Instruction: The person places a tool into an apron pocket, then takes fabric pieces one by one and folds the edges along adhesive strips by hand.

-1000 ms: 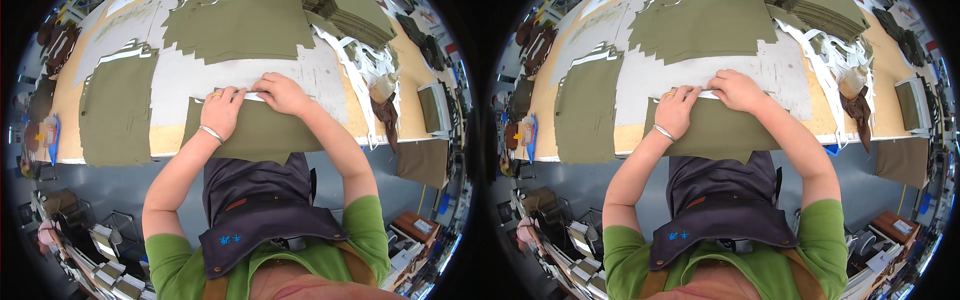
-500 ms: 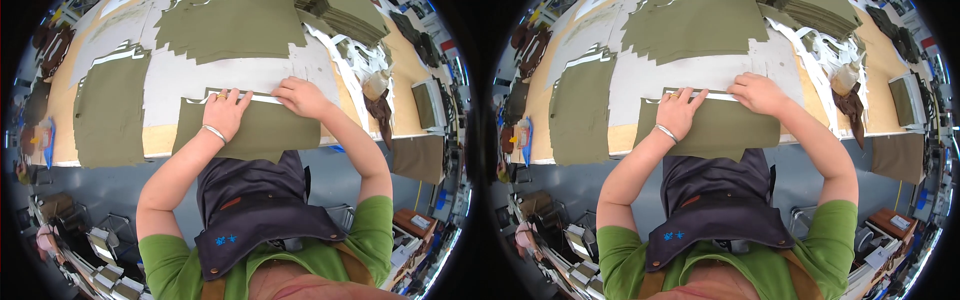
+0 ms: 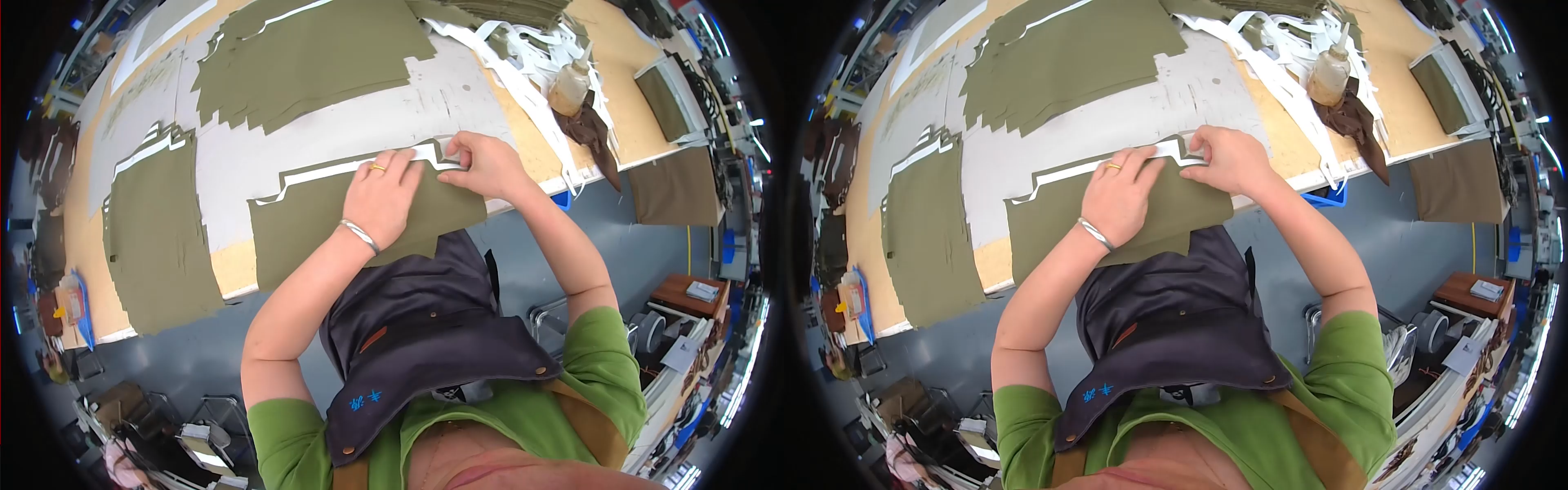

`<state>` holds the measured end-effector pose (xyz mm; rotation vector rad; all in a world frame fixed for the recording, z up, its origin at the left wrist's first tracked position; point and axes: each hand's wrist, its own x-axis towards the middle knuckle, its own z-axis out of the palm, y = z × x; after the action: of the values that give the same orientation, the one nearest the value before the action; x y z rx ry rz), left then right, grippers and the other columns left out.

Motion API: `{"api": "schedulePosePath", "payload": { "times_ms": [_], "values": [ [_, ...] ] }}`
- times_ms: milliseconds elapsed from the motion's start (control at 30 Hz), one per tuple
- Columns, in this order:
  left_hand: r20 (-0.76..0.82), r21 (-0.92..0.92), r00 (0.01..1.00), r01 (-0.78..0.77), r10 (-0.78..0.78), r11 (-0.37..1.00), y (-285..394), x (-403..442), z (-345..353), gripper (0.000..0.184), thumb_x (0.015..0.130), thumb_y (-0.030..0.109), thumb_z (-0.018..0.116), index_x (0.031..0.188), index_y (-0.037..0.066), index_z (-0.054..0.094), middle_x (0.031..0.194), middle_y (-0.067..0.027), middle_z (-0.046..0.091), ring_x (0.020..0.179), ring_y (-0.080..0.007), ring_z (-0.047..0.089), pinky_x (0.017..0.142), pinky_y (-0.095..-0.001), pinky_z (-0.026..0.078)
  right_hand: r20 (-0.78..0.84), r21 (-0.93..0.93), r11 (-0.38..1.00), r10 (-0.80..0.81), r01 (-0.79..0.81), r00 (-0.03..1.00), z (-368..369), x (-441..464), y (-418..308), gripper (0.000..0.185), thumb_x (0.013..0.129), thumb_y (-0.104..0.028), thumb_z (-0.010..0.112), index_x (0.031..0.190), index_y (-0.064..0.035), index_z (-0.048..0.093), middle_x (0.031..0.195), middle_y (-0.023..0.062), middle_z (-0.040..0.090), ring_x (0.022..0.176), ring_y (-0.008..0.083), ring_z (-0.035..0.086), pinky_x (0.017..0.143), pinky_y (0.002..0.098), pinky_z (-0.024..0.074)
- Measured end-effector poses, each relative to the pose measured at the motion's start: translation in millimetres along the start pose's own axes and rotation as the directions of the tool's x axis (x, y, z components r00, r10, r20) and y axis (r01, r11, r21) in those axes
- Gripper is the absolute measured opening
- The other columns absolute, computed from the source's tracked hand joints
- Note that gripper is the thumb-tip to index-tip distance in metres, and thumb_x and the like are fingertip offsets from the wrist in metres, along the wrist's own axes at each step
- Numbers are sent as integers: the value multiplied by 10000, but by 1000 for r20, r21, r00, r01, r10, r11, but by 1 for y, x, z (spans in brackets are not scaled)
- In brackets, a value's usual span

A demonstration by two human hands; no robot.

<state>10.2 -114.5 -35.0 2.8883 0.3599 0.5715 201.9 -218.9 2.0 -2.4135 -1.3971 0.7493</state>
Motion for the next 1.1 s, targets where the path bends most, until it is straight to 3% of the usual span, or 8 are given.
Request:
{"api": "schedulePosePath", "payload": {
  "times_ms": [100,200,300,400,500,600,700,1100],
  "values": [
    [37,-152,996,-80,86,985,8,7,11,383,798,46,580,1175,63,643,1236,-50,607,1143,-239,579,956,-369,459,-130,4,982,-186,188,974,11,7,20,356,717,-296,830,943,-87,650,806,60,629,735,215,624,698,329,508],
    [-40,-151,995,-92,87,984,11,1,22,363,802,32,570,1152,75,656,1204,-44,619,1124,-235,589,941,-361,469,-154,52,976,-201,211,967,12,1,26,330,725,-283,829,931,-79,671,773,49,633,722,193,624,695,318,506],
    [-55,-171,997,-64,56,983,15,1,24,353,798,20,565,1134,71,661,1186,-44,626,1119,-244,590,936,-372,473,-13,250,968,-15,18,1000,1,6,24,315,724,-323,810,940,-111,721,816,55,687,792,214,673,711,339,521],
    [-34,-204,999,-24,18,979,14,3,22,361,788,1,556,1126,72,662,1173,-44,630,1105,-251,592,929,-382,476,35,242,968,-79,68,996,1,13,32,215,780,-180,793,941,-56,723,786,29,655,757,127,618,719,293,511],
    [48,-214,998,58,-48,975,17,8,19,391,772,-12,553,1131,96,664,1122,-40,624,1070,-256,588,899,-389,478,76,360,929,-126,91,989,2,11,41,152,821,-92,743,967,-53,727,813,31,656,765,137,630,725,296,516],
    [73,-176,993,100,-88,979,20,16,18,424,761,-14,560,1140,141,669,1050,-32,605,1028,-254,577,856,-388,477,-59,254,899,-354,357,933,5,6,51,153,839,-30,699,982,-69,737,862,43,654,806,181,641,747,312,519],
    [67,-139,994,95,-86,986,20,19,21,452,757,-8,571,1155,181,671,1003,-27,585,1003,-248,567,825,-383,471,-119,112,885,-439,452,890,5,2,54,164,836,-92,693,978,-144,758,888,75,656,873,277,632,782,365,514],
    [120,13,993,8,-9,1000,22,16,19,490,774,41,596,1235,196,653,1018,-11,575,995,-218,565,821,-380,474,-167,-308,774,-617,554,769,9,-6,58,218,804,-95,669,963,-213,759,921,0,603,933,236,595,824,364,518]
  ]
}}
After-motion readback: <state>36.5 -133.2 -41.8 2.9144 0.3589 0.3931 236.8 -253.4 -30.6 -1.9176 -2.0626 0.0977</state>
